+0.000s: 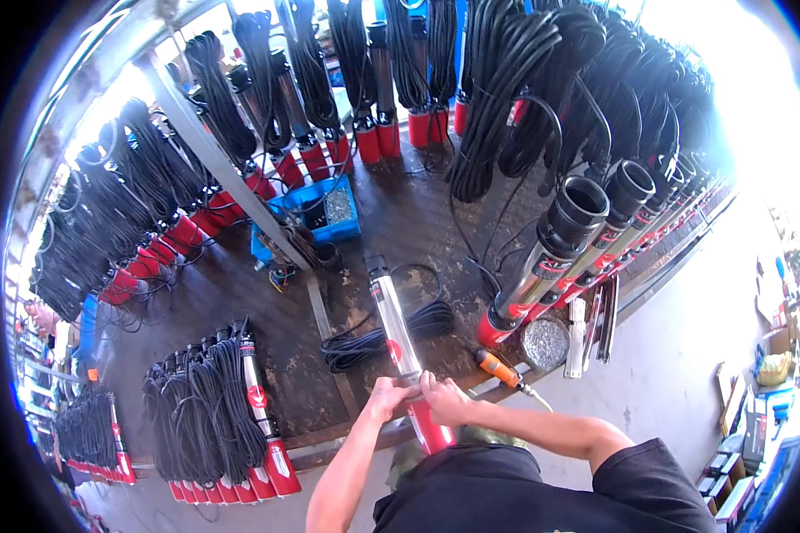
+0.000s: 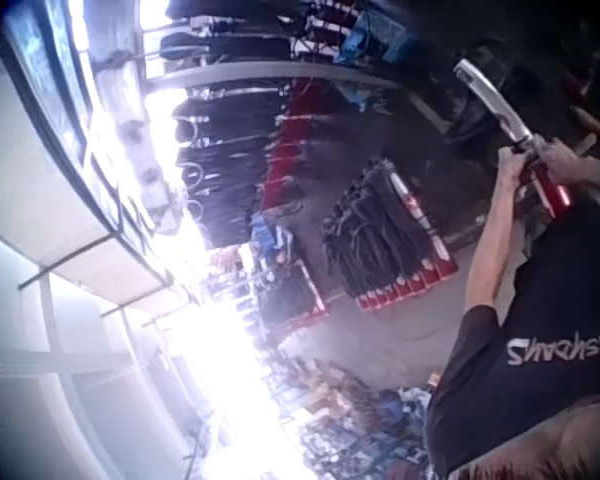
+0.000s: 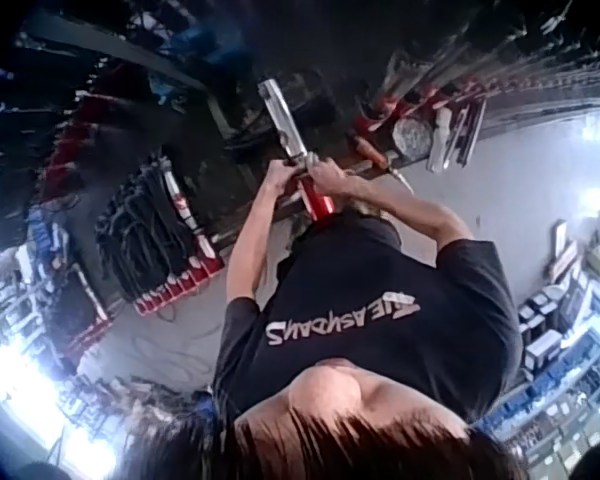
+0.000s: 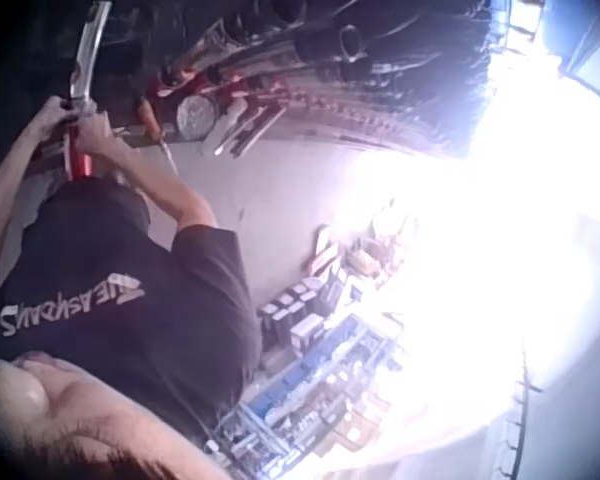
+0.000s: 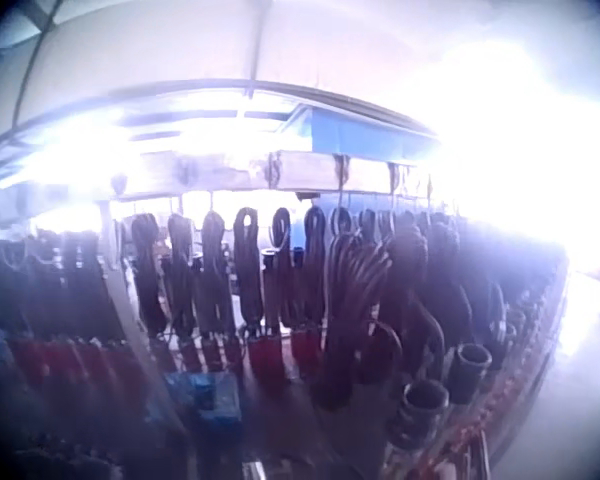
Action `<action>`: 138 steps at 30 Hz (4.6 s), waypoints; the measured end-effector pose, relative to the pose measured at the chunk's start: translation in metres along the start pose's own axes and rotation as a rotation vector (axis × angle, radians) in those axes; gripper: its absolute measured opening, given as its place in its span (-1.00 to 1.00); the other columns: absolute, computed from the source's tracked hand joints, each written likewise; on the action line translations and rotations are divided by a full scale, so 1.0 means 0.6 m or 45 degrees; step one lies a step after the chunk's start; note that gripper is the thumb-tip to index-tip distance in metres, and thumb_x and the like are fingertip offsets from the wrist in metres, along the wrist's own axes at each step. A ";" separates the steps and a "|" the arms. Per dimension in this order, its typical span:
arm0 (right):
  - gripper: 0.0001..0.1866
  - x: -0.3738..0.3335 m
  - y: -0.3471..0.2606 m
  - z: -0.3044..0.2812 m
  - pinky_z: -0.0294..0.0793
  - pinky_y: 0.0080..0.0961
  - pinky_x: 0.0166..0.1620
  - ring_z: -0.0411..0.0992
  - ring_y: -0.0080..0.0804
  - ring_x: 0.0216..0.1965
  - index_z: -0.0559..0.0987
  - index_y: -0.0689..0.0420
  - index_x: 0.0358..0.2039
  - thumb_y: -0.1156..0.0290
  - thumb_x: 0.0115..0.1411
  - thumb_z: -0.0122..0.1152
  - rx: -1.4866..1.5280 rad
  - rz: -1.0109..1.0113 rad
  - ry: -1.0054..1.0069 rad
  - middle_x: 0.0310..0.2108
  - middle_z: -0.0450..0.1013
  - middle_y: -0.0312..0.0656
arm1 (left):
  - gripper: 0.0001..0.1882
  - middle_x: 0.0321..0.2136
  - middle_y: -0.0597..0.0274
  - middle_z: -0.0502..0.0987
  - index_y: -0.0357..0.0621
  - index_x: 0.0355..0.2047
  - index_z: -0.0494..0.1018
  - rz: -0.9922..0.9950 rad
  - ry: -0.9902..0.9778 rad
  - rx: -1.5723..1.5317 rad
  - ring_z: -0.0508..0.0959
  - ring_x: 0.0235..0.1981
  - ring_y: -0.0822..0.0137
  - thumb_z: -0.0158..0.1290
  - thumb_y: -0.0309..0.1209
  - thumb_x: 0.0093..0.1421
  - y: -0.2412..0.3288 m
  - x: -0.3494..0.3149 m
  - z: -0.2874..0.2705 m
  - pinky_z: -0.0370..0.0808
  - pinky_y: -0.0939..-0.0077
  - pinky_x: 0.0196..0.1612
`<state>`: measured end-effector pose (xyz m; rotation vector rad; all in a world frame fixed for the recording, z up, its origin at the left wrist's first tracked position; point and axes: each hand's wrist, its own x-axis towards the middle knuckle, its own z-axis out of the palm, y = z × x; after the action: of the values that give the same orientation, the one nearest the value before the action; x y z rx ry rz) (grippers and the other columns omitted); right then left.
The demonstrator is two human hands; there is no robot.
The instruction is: The person assembles pump units at a workbench by threading cables through housings, inserting components, and securing them using a pneumatic tool.
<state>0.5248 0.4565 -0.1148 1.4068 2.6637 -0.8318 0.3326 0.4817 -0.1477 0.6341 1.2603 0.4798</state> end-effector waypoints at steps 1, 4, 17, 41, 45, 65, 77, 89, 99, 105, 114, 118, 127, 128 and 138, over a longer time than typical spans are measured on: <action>-0.16 -0.004 0.013 -0.006 0.48 -0.13 0.02 0.51 0.14 -0.02 0.11 0.71 0.18 0.42 -0.02 0.14 -0.081 -0.042 -0.024 0.04 0.37 0.45 | -0.80 -0.29 0.20 0.64 -0.30 -0.20 0.59 -0.008 0.004 0.019 0.66 -0.29 0.33 0.27 -0.50 0.16 0.009 0.002 0.017 0.63 0.39 -0.23; -0.24 -0.006 0.032 -0.071 0.52 -0.06 -0.03 0.54 0.16 -0.09 0.19 0.65 0.16 0.30 0.11 0.14 0.216 -0.021 -0.226 0.01 0.40 0.41 | -0.75 -0.34 0.18 0.65 -0.38 -0.22 0.60 0.063 0.037 -0.037 0.66 -0.37 0.32 0.31 -0.52 0.09 0.014 0.005 0.034 0.63 0.42 -0.27; -0.62 -0.097 0.168 -0.074 0.58 -0.22 -0.19 0.58 -0.18 -0.13 0.62 -0.03 -0.03 0.23 0.18 0.05 0.178 0.635 0.241 -0.09 0.57 -0.11 | -0.26 -0.16 -0.01 0.43 -0.26 0.00 0.13 0.199 0.376 -0.412 0.57 -0.21 0.16 0.37 -0.62 -0.10 -0.033 0.045 0.101 0.60 0.20 -0.13; -0.81 -0.071 0.121 -0.065 0.53 -0.63 -0.31 0.50 -0.66 -0.42 0.68 0.20 -0.29 0.37 0.13 0.42 1.461 0.534 0.465 -0.44 0.57 -0.36 | -0.20 -0.21 -0.03 0.45 -0.27 0.02 0.10 0.215 0.304 -0.456 0.60 -0.30 0.16 0.39 -0.58 -0.13 -0.017 0.021 0.106 0.63 0.23 -0.24; -0.80 -0.004 0.083 -0.042 0.51 -0.63 -0.32 0.51 -0.64 -0.44 0.68 0.20 -0.31 0.39 0.08 0.46 1.373 0.536 0.446 -0.43 0.61 -0.30 | -0.24 -0.18 -0.06 0.47 -0.30 0.02 0.09 0.229 0.261 -0.502 0.62 -0.27 0.15 0.35 -0.62 -0.08 -0.013 0.016 0.105 0.66 0.27 -0.20; -0.72 0.036 0.110 -0.005 0.41 -0.71 -0.45 0.43 -0.68 -0.48 0.58 0.21 -0.28 0.30 0.15 0.44 1.523 0.573 0.270 -0.46 0.51 -0.36 | -0.22 -0.19 -0.03 0.48 -0.32 0.03 0.12 0.269 0.236 -0.476 0.62 -0.25 0.16 0.40 -0.54 -0.09 -0.041 0.039 0.082 0.65 0.24 -0.22; -0.41 -0.026 0.237 0.114 0.46 -0.74 -0.63 0.56 -0.45 -0.49 0.45 0.16 -0.09 -0.19 0.27 0.11 3.413 1.452 1.017 -0.32 0.52 -0.08 | -0.37 -0.30 0.08 0.53 -0.28 -0.09 0.25 0.266 0.077 -0.440 0.62 -0.40 0.23 0.38 -0.60 -0.11 -0.028 0.032 0.077 0.63 0.28 -0.43; -0.58 -0.031 0.068 -0.040 0.10 -0.73 -0.62 0.12 -0.66 -0.70 0.43 0.07 -0.42 -0.04 0.12 0.30 4.012 0.350 0.642 -0.65 0.18 -0.40 | -0.22 -0.18 0.06 0.46 -0.19 0.10 0.16 0.201 0.247 -0.445 0.59 -0.31 0.15 0.34 -0.59 -0.10 -0.050 0.053 0.086 0.58 0.29 -0.51; -0.49 0.027 -0.145 -0.165 0.39 -0.30 0.21 0.46 -0.22 0.11 0.37 0.28 0.18 0.67 0.18 0.09 2.301 -0.225 1.519 0.06 0.47 -0.02 | -0.19 -0.12 -0.03 0.46 -0.29 0.11 0.11 0.292 0.068 -0.477 0.60 -0.20 0.13 0.37 -0.54 -0.07 -0.065 0.090 0.052 0.62 0.18 -0.19; -0.80 0.024 -0.039 -0.109 0.52 -0.51 -0.13 0.48 -0.48 -0.21 0.36 0.15 -0.11 0.60 0.29 0.13 1.549 -0.009 1.494 -0.13 0.49 -0.11 | -0.27 -0.26 0.03 0.47 -0.30 -0.03 0.17 0.275 0.199 -0.479 0.60 -0.32 0.22 0.40 -0.55 -0.13 -0.026 0.033 0.089 0.62 0.24 -0.28; -0.70 0.029 0.005 -0.069 0.40 -0.59 -0.40 0.40 -0.48 -0.43 0.36 0.12 -0.22 0.77 0.08 0.04 1.941 0.008 1.469 -0.32 0.40 -0.19 | -0.19 -0.24 0.00 0.50 -0.28 0.04 0.13 0.180 0.326 -0.370 0.63 -0.38 0.19 0.43 -0.47 -0.12 -0.035 0.032 0.084 0.61 0.25 -0.47; -0.68 0.034 0.008 -0.063 0.39 -0.62 -0.45 0.41 -0.49 -0.45 0.37 0.11 -0.23 0.80 0.06 0.04 1.989 -0.021 1.499 -0.32 0.41 -0.19 | -0.20 -0.22 -0.01 0.49 -0.28 0.03 0.14 0.165 0.310 -0.344 0.62 -0.36 0.20 0.42 -0.47 -0.11 -0.041 0.041 0.082 0.61 0.26 -0.46; -0.72 0.039 0.008 -0.062 0.46 -0.48 -0.26 0.40 -0.39 -0.42 0.35 0.12 -0.27 0.75 0.04 0.02 2.007 0.041 1.485 -0.36 0.37 -0.17 | -0.21 -0.23 -0.01 0.48 -0.32 0.02 0.14 0.201 0.283 -0.428 0.62 -0.32 0.19 0.41 -0.54 -0.13 -0.025 0.029 0.087 0.64 0.24 -0.34; -0.72 0.038 0.006 -0.063 0.46 -0.48 -0.26 0.40 -0.40 -0.42 0.34 0.12 -0.27 0.75 0.04 0.02 2.011 0.047 1.479 -0.37 0.37 -0.17 | -0.21 -0.23 -0.01 0.48 -0.32 0.02 0.13 0.206 0.288 -0.421 0.62 -0.32 0.19 0.41 -0.54 -0.12 -0.028 0.031 0.085 0.64 0.24 -0.34; -0.71 0.036 0.003 -0.058 0.43 -0.53 -0.32 0.39 -0.43 -0.41 0.33 0.10 -0.25 0.75 0.07 0.00 1.920 -0.022 1.436 -0.35 0.37 -0.17 | -0.20 -0.24 -0.03 0.48 -0.32 0.03 0.12 0.189 0.283 -0.401 0.62 -0.32 0.17 0.40 -0.53 -0.12 -0.027 0.027 0.082 0.63 0.24 -0.34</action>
<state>0.5210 0.4901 -0.0911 2.5882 2.2175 -3.2303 0.3844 0.4718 -0.1616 0.4156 1.3149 0.8726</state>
